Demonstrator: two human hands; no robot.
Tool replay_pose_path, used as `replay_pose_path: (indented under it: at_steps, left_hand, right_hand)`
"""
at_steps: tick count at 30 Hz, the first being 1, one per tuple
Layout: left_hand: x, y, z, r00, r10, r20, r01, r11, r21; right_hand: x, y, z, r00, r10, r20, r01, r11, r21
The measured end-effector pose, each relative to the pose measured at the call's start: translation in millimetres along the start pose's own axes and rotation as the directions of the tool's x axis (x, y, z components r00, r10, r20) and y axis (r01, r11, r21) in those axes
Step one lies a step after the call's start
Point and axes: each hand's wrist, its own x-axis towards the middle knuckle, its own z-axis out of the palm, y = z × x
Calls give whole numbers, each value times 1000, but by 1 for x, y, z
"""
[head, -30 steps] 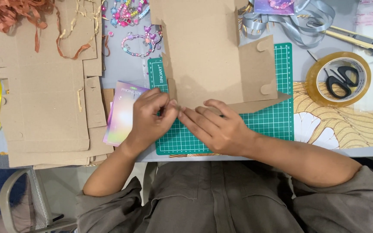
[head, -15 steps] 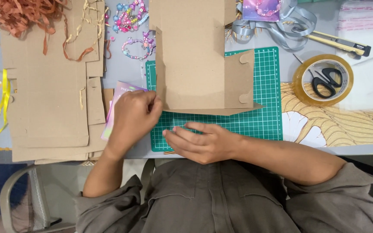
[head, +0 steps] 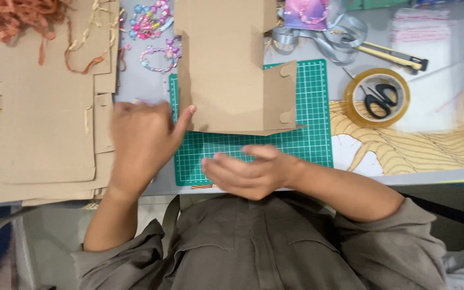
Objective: The person assembles a flat-packed cardboard box by folding the side flaps and securing the circular tabs into their slots. They then fold the top flaps to close the box.
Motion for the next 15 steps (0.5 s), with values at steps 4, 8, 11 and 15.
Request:
replay_pose_path:
  at_steps: [4,8,11,15]
  left_hand:
    - [0,38,-10,988,125,-92,-94,955,282]
    - [14,90,35,919,366,-145,-375,926,-37]
    - [25,108,67,863,465,-196,-418,876,241]
    - [32,105,88,868,439,-234,-420,899,128]
  right_hand:
    - [-30,48,-28,996,56,-64,-67,979,-191]
    - [13,89,-56,911,412,-27,-407,885,-226]
    - [11,107,-67,600,750,280,-783,621,13]
    - [-4,115,-76,33,672,740,-977,179,-119]
